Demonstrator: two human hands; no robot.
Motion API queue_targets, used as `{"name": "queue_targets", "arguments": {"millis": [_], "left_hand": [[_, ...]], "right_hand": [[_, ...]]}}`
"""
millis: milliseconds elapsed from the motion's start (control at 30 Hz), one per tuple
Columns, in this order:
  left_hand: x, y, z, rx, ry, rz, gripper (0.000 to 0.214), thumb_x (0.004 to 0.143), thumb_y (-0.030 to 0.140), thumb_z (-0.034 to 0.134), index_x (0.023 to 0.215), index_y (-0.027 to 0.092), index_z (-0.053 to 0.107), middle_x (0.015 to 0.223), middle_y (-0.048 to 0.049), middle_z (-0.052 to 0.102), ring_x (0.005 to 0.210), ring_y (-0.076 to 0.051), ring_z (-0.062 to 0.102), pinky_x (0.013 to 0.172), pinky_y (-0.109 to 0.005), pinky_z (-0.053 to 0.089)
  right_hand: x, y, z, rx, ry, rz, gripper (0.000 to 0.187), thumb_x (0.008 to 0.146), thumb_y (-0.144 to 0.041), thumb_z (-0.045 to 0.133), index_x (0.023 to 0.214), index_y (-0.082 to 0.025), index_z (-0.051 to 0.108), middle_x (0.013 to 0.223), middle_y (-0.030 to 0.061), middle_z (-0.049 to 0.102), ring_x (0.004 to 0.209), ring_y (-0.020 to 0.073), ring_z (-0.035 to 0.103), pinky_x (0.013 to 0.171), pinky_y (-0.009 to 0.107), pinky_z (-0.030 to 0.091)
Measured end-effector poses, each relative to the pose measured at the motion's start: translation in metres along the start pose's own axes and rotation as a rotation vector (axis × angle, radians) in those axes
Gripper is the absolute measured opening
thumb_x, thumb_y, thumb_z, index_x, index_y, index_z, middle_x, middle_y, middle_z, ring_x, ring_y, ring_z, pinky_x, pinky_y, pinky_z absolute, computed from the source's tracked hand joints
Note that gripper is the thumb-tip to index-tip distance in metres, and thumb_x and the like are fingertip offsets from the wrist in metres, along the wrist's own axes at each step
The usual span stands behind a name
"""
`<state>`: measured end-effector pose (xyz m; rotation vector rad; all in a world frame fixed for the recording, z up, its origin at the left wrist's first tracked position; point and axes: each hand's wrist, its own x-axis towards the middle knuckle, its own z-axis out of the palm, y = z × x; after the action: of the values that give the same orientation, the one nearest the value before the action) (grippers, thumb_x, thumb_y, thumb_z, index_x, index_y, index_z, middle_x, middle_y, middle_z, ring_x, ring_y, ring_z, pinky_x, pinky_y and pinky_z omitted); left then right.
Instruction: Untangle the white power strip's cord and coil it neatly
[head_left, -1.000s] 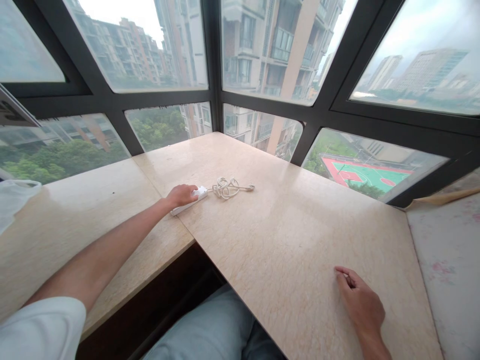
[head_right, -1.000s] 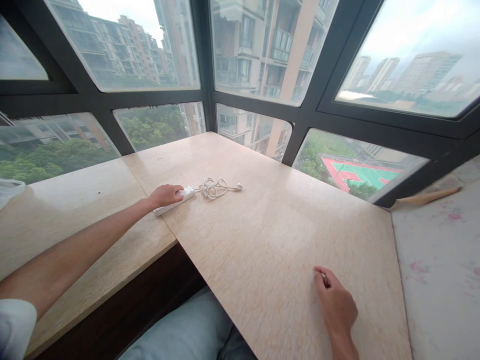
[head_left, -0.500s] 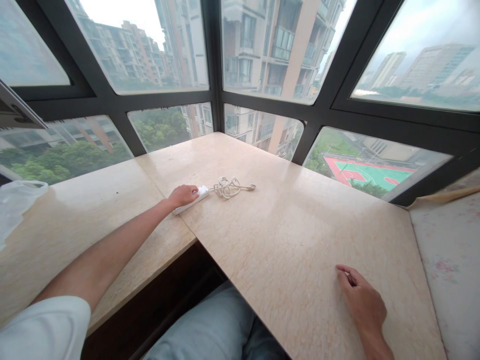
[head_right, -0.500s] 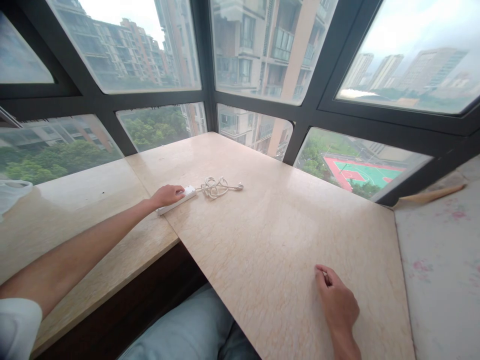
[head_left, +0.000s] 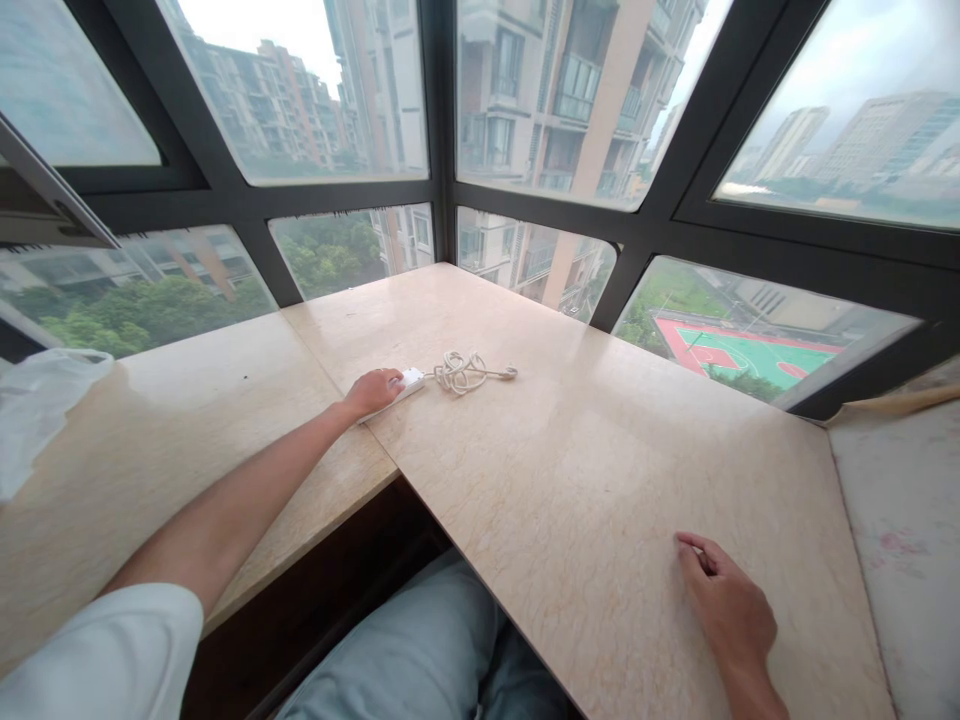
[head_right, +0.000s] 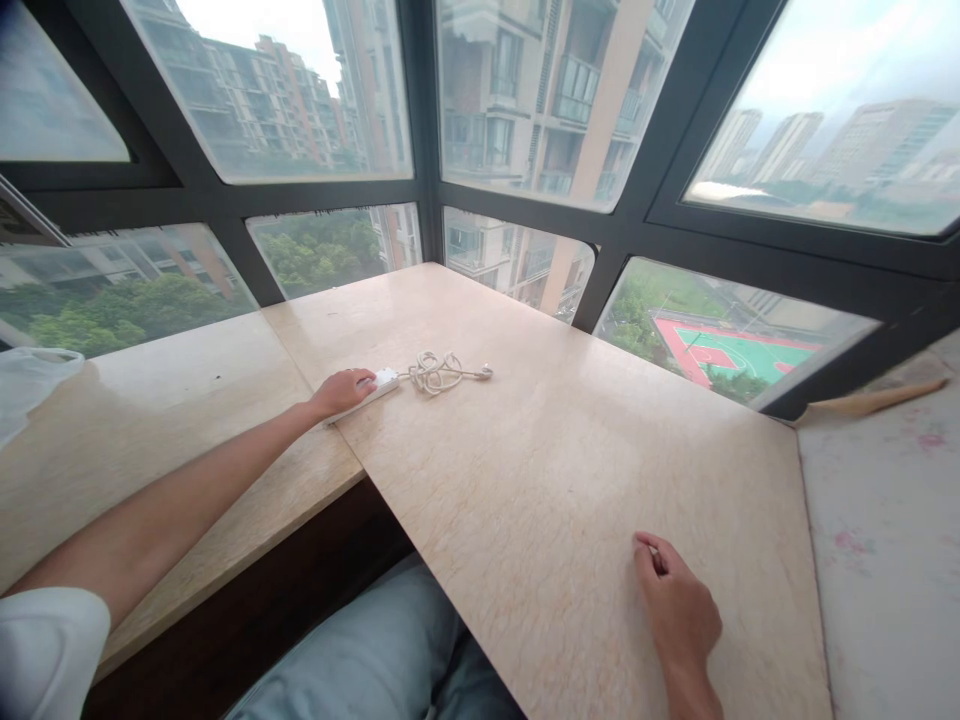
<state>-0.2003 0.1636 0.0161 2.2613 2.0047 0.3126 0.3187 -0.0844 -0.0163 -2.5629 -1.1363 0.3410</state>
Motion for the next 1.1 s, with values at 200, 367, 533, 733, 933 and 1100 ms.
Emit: {"name": "queue_targets", "arguments": {"millis": [200, 367, 533, 733, 933, 1100], "left_hand": [[-0.002, -0.01, 0.002, -0.089, 0.0, 0.009, 0.043, 0.084, 0.048, 0.047, 0.11, 0.021, 0.068, 0.122, -0.0076, 0.068, 0.112, -0.024, 0.062, 0.096, -0.031, 0.045], [-0.01, -0.013, 0.008, -0.134, 0.023, -0.022, 0.055, 0.08, 0.05, 0.052, 0.122, 0.015, 0.06, 0.129, -0.0121, 0.064, 0.117, -0.025, 0.059, 0.099, -0.031, 0.043], [-0.005, -0.007, 0.01, -0.134, 0.016, -0.156, 0.072, 0.072, 0.054, 0.063, 0.13, 0.013, 0.051, 0.127, -0.0162, 0.063, 0.115, -0.029, 0.061, 0.093, -0.033, 0.046], [-0.004, 0.004, 0.012, -0.149, 0.035, -0.187, 0.064, 0.071, 0.051, 0.066, 0.124, 0.017, 0.056, 0.124, -0.0137, 0.066, 0.115, -0.029, 0.061, 0.092, -0.033, 0.047], [-0.023, 0.014, 0.012, -0.285, 0.197, -0.211, 0.052, 0.073, 0.053, 0.066, 0.113, 0.021, 0.063, 0.118, -0.0084, 0.069, 0.108, -0.026, 0.063, 0.092, -0.033, 0.048], [-0.034, 0.033, 0.001, -0.522, 0.307, -0.191, 0.059, 0.067, 0.057, 0.07, 0.111, 0.018, 0.064, 0.114, -0.0081, 0.07, 0.103, -0.023, 0.064, 0.09, -0.032, 0.05]], "right_hand": [[0.0, 0.0, 0.0, -0.005, -0.001, 0.005, 0.044, 0.082, -0.048, 0.041, 0.104, -0.028, 0.073, 0.09, 0.0079, 0.074, 0.068, 0.0256, 0.06, 0.057, 0.033, 0.04], [0.0, 0.001, 0.0, -0.004, -0.002, -0.001, 0.045, 0.081, -0.048, 0.041, 0.105, -0.028, 0.073, 0.089, 0.0076, 0.073, 0.069, 0.0257, 0.06, 0.057, 0.033, 0.039], [0.0, 0.0, 0.001, 0.0, 0.014, -0.008, 0.044, 0.081, -0.049, 0.04, 0.102, -0.029, 0.073, 0.086, 0.007, 0.073, 0.067, 0.0246, 0.059, 0.056, 0.032, 0.038], [0.0, -0.001, 0.0, -0.009, -0.019, 0.008, 0.044, 0.082, -0.049, 0.04, 0.105, -0.029, 0.072, 0.088, 0.0063, 0.073, 0.07, 0.0254, 0.06, 0.058, 0.032, 0.039], [0.0, 0.001, 0.001, 0.006, 0.003, -0.018, 0.043, 0.083, -0.047, 0.042, 0.104, -0.028, 0.073, 0.087, 0.0065, 0.074, 0.07, 0.0255, 0.062, 0.056, 0.032, 0.04], [0.001, 0.002, 0.002, 0.002, 0.005, -0.017, 0.042, 0.083, -0.046, 0.042, 0.104, -0.028, 0.073, 0.086, 0.006, 0.074, 0.068, 0.0245, 0.061, 0.056, 0.031, 0.039]]}}
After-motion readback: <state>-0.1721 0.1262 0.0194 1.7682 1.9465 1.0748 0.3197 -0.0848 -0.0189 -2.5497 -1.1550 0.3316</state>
